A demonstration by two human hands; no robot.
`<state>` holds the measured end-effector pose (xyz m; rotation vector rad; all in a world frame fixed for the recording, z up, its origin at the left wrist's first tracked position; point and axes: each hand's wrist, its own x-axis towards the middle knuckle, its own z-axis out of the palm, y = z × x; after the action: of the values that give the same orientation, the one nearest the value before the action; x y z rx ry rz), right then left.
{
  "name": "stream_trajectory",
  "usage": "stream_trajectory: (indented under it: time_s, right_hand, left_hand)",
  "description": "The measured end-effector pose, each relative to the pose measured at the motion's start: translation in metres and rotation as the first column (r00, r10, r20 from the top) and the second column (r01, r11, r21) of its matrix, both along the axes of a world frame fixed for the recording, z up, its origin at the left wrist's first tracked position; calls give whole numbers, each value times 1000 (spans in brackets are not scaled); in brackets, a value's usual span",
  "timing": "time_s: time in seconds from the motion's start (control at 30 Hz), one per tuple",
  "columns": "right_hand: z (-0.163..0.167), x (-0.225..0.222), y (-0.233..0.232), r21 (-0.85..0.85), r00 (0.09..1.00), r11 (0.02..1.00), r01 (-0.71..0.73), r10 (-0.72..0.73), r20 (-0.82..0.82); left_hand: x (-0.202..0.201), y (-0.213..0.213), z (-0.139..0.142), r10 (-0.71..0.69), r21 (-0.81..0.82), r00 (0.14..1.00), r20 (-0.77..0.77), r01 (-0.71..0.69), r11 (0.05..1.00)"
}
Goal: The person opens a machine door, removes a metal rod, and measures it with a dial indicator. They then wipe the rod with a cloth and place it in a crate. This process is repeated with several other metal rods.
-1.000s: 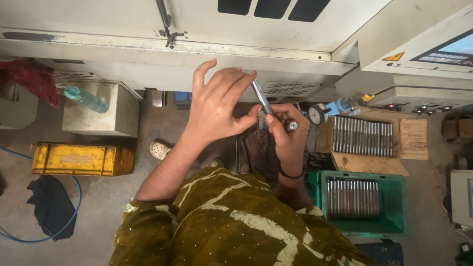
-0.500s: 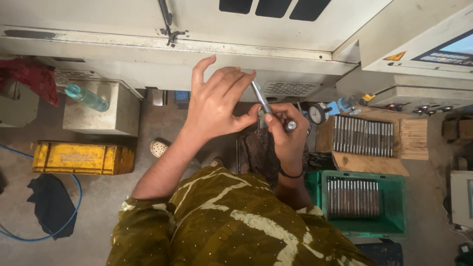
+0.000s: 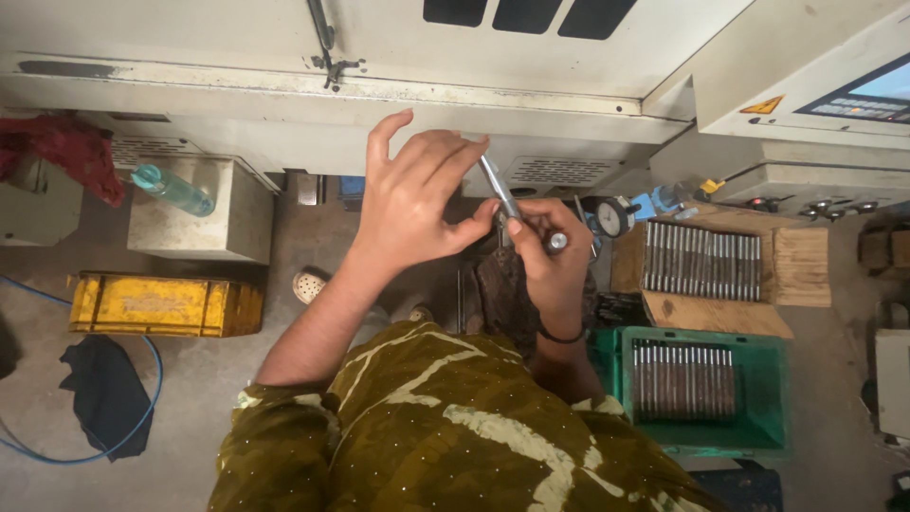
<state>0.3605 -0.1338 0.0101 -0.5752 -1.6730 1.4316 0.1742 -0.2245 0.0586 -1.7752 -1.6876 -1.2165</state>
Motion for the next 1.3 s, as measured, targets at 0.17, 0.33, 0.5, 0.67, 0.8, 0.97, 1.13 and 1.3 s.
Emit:
stream_trajectory:
  time_s: [0.17, 0.33, 0.5, 0.67, 0.8, 0.97, 1.13, 1.3]
  right_hand:
    - [0, 1, 1, 30, 999, 1000, 1, -2, 34]
    - [2, 0, 0, 39, 999, 999, 1, -3, 47]
    - [1, -2, 1, 54, 998, 998, 10, -14, 59]
    - [-5, -5, 0, 103, 995, 994, 35, -45, 93]
    - [-10, -3, -4, 49, 997, 998, 30, -33, 65]
    - [-8, 0, -2, 66, 997, 997, 25, -30, 70]
    - [-5, 2, -2, 47, 999, 999, 15, -18, 47]
    - [-3, 4, 3, -146, 999, 989, -33, 28, -32]
  left_hand:
    - [-1, -1, -1, -4, 2, 1000, 13, 4, 1000]
    - [-1, 1, -3, -4, 6, 1000, 5, 4, 1000]
    - [-2, 2, -8, 15, -9, 1000, -9, -15, 1000]
    - [-4, 5, -12, 27, 25, 1000, -5, -27, 999]
    - [-1, 5, -13, 44, 41, 999, 4, -45, 998]
    - [5, 0, -8, -14, 38, 997, 78, 11, 999]
    - [8, -2, -7, -48, 16, 991, 125, 47, 999]
    - [18, -1, -9, -99, 5, 955, 279, 102, 995]
